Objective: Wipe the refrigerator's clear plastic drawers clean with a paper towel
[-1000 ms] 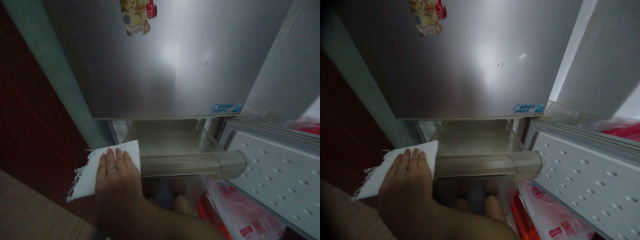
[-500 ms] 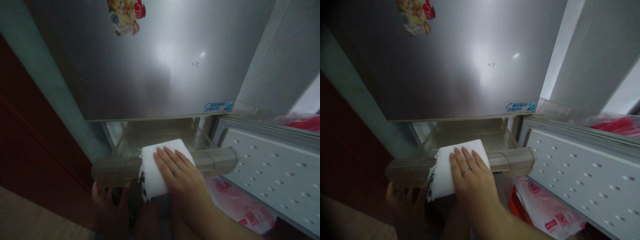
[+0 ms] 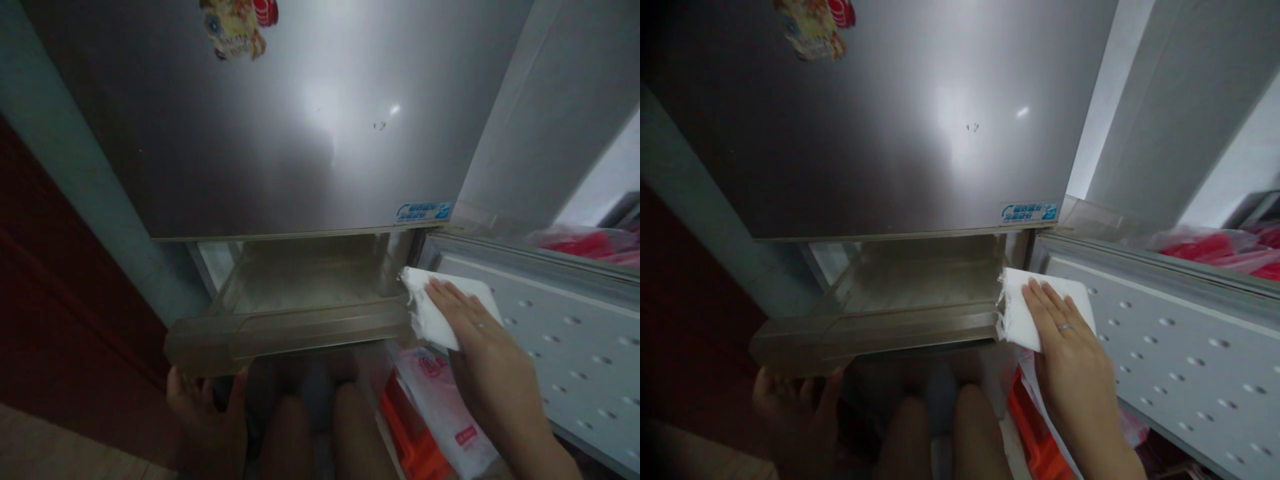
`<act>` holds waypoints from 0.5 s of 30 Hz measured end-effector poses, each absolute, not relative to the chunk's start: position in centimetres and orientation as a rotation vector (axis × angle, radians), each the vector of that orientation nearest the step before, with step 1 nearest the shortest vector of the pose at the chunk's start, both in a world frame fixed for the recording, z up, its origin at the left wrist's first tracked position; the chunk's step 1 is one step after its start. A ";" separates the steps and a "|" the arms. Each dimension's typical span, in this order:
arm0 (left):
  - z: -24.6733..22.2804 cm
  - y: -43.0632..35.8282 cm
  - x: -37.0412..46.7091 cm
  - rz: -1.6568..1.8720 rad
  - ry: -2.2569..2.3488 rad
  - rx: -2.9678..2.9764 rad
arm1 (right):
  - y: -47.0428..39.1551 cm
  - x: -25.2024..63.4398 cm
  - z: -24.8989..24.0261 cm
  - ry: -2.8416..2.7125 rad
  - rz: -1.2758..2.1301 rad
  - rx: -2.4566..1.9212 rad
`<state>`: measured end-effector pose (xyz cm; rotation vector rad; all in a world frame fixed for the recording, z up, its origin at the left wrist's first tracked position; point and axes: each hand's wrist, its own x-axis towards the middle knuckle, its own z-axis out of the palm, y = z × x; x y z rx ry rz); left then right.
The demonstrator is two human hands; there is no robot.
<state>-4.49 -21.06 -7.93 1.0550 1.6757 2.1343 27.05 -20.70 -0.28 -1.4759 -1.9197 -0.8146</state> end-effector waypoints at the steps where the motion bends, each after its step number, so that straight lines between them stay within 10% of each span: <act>1: -7.7 -21.0 -4.4 2.120 1.690 1.045 | -20.8 26.3 -0.2 -1.911 -0.845 -1.473; 15: -8.3 -20.8 -4.1 2.127 1.814 1.089 | -20.9 11.0 0.3 -2.066 -0.550 -0.961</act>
